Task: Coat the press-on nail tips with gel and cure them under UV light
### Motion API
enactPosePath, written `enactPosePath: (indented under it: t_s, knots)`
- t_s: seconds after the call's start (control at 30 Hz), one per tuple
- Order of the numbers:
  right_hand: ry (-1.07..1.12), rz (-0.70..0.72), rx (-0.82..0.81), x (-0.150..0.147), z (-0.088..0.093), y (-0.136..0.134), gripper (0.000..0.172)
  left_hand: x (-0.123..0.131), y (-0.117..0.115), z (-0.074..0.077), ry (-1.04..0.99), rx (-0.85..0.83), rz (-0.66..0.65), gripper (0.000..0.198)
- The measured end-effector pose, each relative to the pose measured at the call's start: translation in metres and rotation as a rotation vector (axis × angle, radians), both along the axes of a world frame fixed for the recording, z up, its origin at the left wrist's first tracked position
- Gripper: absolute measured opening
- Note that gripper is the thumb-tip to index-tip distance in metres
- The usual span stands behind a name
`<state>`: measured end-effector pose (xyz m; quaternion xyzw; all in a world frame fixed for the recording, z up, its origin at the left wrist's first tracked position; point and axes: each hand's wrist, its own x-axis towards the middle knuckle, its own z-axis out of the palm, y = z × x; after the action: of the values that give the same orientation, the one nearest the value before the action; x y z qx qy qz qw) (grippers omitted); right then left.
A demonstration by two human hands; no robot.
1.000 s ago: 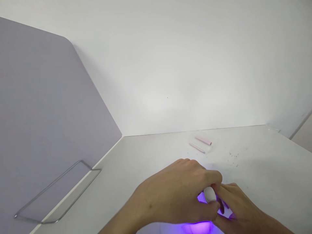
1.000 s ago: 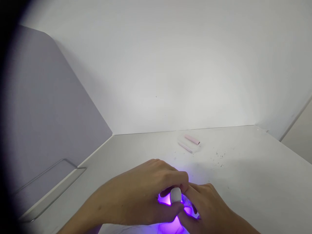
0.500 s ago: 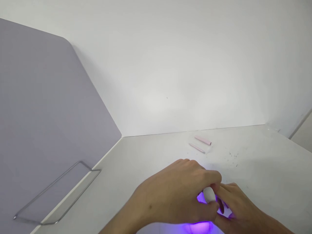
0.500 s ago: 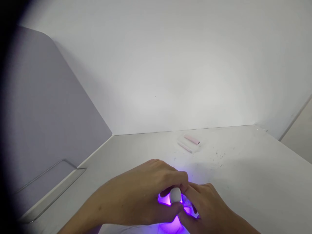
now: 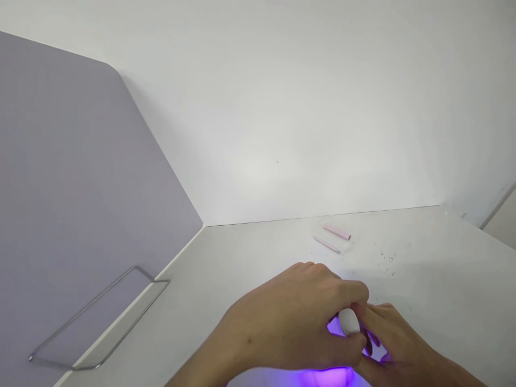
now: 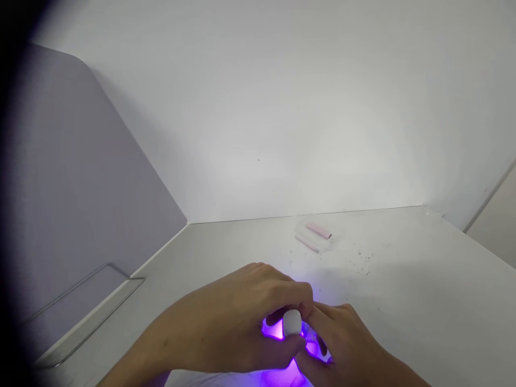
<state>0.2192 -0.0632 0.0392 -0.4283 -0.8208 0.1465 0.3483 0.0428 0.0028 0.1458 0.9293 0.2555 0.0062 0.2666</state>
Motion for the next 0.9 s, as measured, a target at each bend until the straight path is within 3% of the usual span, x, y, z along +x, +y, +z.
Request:
enactPosePath:
  t_s: [0.27,0.47,0.9]
  knots:
    - [0.01,0.018,0.012,0.0,0.004,0.0,0.018,0.0,0.001,0.001,0.014,-0.005,0.003,0.013]
    - [-0.012,-0.045,-0.032,-0.002,0.006,-0.001,0.015,-0.001,0.0,-0.001,-0.013,0.011,-0.005,0.012]
    - [0.008,-0.009,0.043,0.001,-0.004,0.001,0.018,-0.002,0.0,0.0,-0.035,-0.03,-0.022,0.009]
